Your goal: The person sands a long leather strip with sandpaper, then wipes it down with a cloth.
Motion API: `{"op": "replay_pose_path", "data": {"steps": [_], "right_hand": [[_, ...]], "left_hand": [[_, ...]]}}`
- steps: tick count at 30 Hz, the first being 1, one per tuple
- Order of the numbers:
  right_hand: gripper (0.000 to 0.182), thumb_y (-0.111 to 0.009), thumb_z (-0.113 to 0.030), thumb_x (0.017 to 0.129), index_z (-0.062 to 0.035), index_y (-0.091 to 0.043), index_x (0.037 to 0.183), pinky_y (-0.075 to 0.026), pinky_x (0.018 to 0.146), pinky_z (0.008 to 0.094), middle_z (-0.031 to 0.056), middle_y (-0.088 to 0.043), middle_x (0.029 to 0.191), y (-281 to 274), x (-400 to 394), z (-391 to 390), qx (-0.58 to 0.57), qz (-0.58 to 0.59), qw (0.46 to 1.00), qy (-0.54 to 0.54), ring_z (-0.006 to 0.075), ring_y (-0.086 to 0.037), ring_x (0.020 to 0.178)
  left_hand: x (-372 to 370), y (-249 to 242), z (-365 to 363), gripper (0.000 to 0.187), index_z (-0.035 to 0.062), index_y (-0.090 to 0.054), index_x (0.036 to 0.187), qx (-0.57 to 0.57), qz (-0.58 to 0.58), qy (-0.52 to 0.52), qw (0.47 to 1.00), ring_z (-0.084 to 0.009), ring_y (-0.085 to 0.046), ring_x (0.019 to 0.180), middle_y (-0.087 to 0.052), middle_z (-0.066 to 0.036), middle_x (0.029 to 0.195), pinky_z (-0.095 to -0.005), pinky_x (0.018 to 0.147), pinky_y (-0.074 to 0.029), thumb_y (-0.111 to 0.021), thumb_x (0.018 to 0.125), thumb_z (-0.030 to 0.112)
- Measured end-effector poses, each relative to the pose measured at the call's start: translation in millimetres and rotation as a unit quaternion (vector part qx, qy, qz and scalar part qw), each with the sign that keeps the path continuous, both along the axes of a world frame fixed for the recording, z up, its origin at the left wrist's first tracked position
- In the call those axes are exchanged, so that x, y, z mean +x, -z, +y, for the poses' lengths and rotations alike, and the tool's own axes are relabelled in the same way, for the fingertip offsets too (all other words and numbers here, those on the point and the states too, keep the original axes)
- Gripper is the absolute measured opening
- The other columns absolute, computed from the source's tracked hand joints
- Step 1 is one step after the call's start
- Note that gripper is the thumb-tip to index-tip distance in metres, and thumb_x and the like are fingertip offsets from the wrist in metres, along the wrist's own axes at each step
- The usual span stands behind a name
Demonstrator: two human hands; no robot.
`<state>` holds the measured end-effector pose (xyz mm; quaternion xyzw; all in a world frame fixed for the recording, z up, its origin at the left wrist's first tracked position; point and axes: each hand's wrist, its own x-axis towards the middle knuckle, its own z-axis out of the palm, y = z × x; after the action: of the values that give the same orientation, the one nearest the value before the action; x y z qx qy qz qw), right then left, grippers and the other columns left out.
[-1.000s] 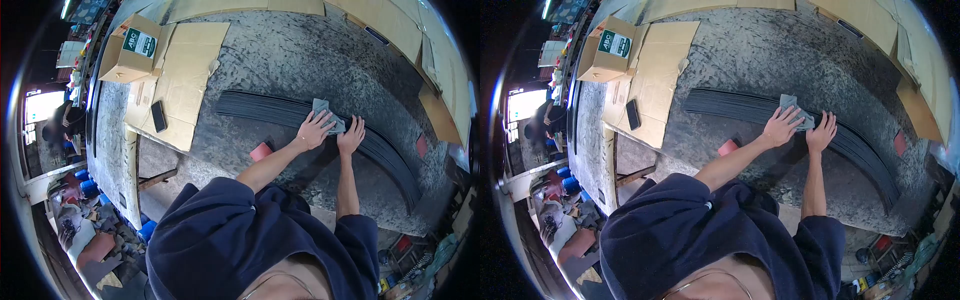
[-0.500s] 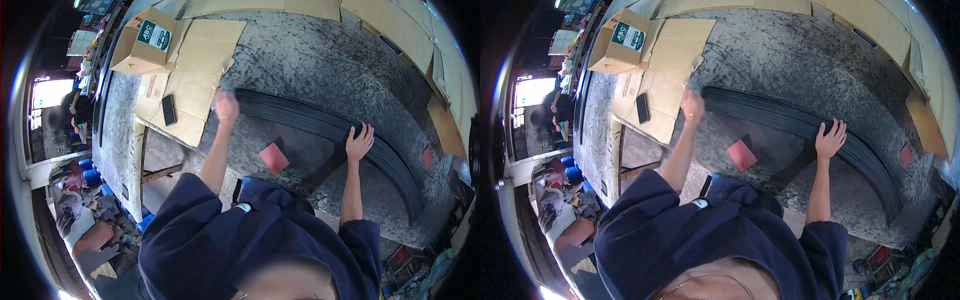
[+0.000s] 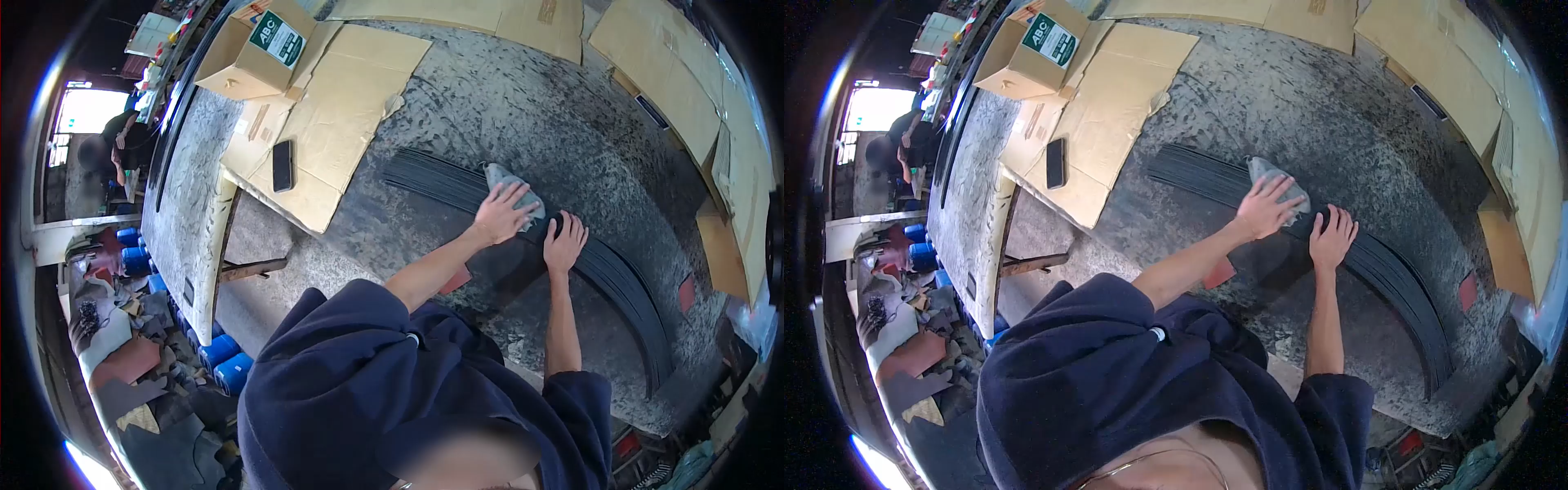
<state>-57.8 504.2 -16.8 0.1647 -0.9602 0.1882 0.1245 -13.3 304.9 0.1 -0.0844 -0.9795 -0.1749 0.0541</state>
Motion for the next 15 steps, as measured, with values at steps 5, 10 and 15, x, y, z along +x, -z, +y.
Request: {"op": "replay_pose_path", "data": {"steps": [5,10,15], "right_hand": [[0.034,-0.055,-0.034,0.098,-0.0114,-0.061,0.124,-0.031,0.114,0.0532,0.0109,-0.060,0.125,2,3,3,0.001,-0.006,1.000,0.021,0.0306,-0.052,0.125],[0.035,-0.055,-0.035,0.098,-0.0116,-0.061,0.123,-0.031,0.114,0.0529,0.0106,-0.061,0.124,2,2,1,0.003,-0.008,1.000,0.026,0.0298,-0.053,0.125],[0.032,-0.057,-0.032,0.097,-0.0116,-0.063,0.121,-0.032,0.113,0.0527,0.0099,-0.062,0.122,1,2,-1,0.006,0.010,0.999,0.034,0.0297,-0.055,0.121]], "left_hand": [[12,-1,-63,0.044,0.0205,-0.057,0.139,-0.038,0.014,-0.063,0.997,-0.0266,-0.040,0.142,-0.046,-0.008,0.150,-0.0513,0.116,-0.029,-0.053,0.096,0.031],[44,18,-184,0.045,0.0086,-0.055,0.138,-0.051,0.043,-0.191,0.979,-0.0319,-0.042,0.139,-0.050,-0.013,0.147,-0.0522,0.113,-0.034,-0.051,0.094,0.020],[48,5,-269,0.045,-0.0040,-0.049,0.139,0.031,0.071,-0.405,0.911,-0.0408,-0.045,0.134,-0.051,-0.025,0.142,-0.0451,0.114,-0.035,-0.041,0.101,0.019]]}}
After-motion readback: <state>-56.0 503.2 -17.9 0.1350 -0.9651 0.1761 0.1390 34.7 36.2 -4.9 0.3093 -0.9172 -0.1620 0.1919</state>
